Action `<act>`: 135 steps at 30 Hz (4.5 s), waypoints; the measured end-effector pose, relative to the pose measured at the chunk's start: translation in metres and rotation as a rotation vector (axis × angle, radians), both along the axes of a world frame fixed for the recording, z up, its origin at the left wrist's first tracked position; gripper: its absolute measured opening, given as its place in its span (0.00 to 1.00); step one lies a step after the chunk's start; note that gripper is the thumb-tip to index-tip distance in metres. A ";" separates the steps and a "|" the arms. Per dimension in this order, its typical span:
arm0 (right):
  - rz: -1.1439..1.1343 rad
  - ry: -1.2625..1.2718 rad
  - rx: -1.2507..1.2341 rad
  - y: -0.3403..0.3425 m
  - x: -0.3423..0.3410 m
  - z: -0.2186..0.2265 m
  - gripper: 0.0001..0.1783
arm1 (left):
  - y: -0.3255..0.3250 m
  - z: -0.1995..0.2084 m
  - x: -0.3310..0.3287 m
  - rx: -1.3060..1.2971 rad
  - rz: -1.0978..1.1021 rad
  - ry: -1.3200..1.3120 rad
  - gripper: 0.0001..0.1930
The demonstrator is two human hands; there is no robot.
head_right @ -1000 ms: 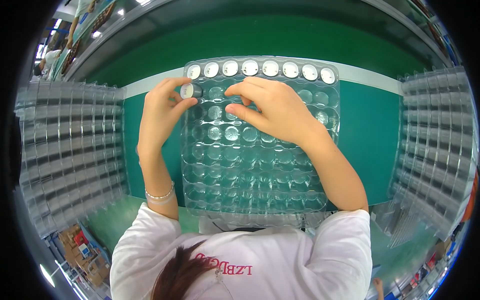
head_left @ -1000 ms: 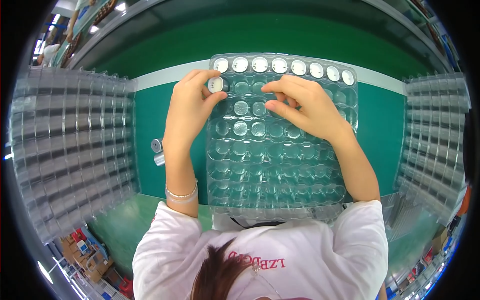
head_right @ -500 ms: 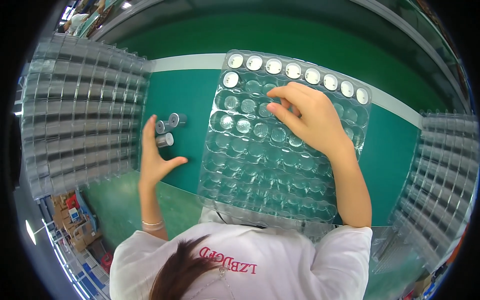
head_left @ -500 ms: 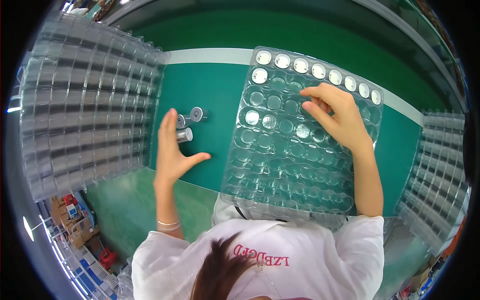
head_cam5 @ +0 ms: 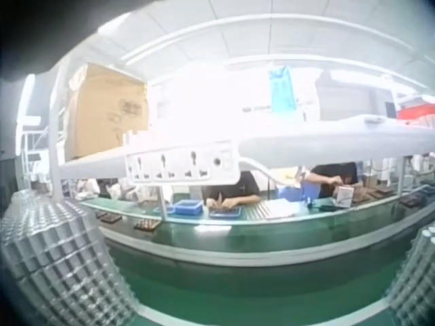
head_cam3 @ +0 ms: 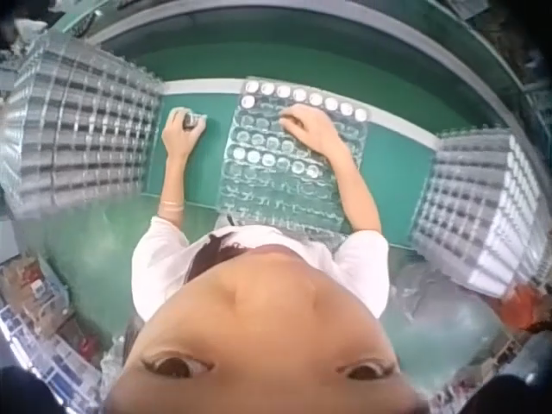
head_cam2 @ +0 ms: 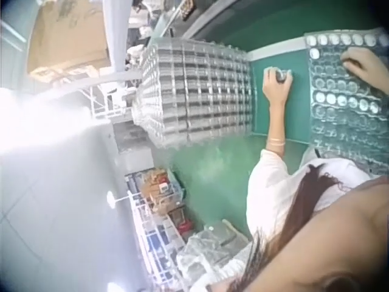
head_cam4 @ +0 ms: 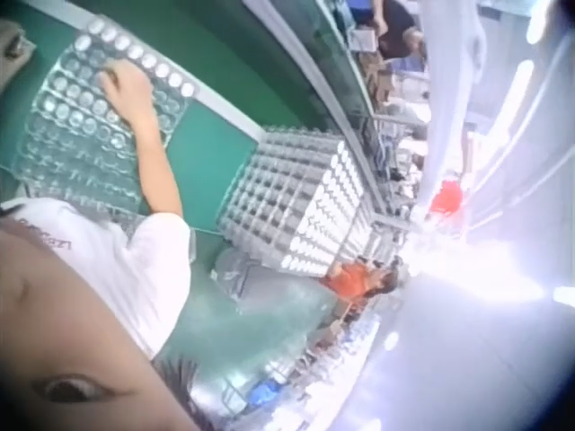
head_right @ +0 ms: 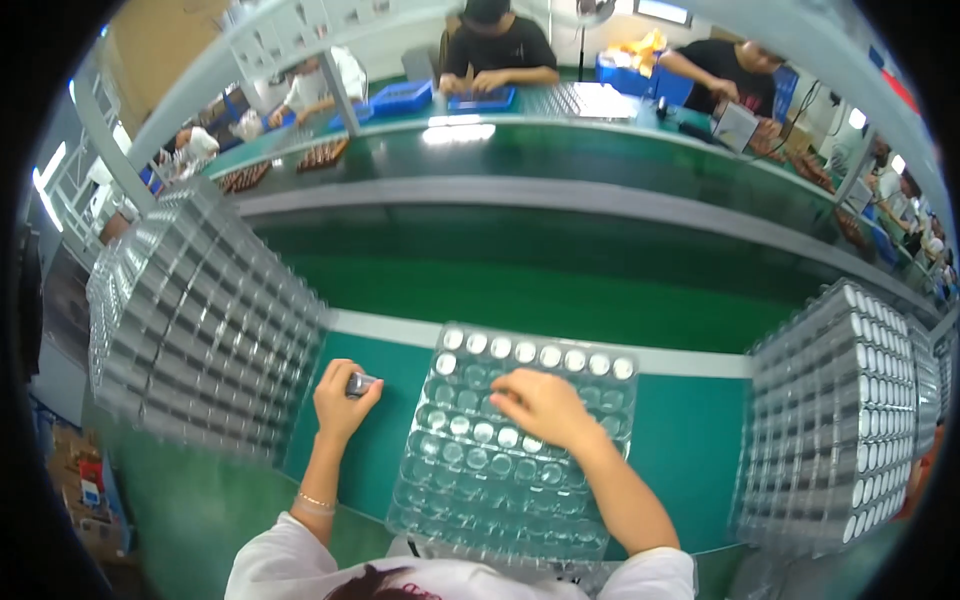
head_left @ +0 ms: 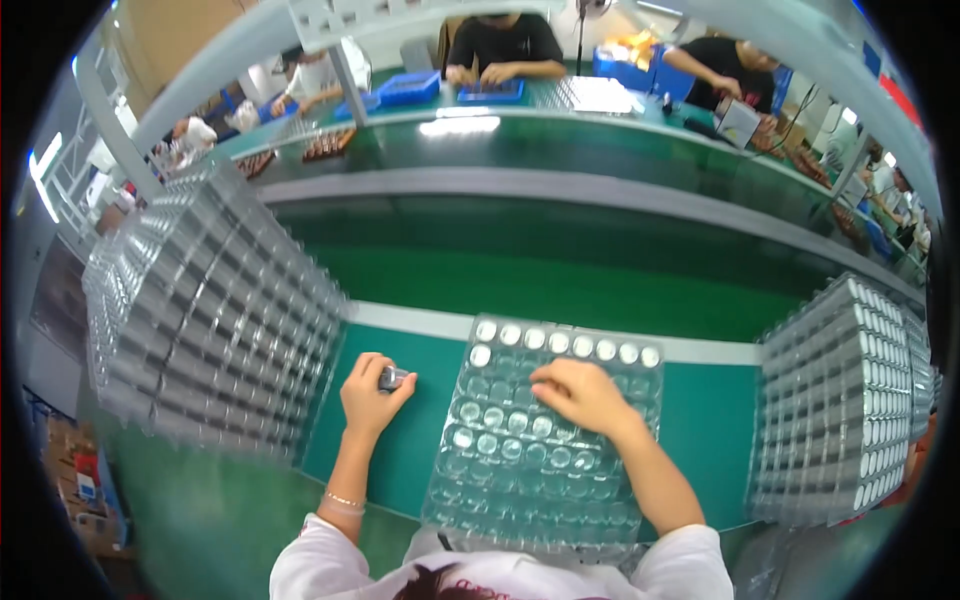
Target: The person assembles electronic components by hand, arranging them into plastic trays.
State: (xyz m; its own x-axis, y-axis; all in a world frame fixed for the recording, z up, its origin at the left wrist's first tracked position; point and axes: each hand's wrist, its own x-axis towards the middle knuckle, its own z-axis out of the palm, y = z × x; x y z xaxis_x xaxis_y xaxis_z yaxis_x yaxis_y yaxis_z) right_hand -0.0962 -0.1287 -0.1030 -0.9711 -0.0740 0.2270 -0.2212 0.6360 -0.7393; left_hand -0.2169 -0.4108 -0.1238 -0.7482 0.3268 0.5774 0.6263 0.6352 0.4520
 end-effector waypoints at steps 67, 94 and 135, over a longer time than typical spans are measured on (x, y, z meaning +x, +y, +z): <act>0.099 0.015 0.062 0.005 -0.005 -0.002 0.10 | 0.138 0.425 -0.100 0.394 -0.622 0.463 0.34; -0.720 0.365 -0.199 0.119 0.019 -0.048 0.06 | 0.137 -0.042 -0.060 0.330 -0.641 -0.839 0.11; -0.763 0.207 -0.453 0.128 0.018 -0.067 0.08 | 0.137 -0.042 -0.059 0.403 -0.590 -0.859 0.09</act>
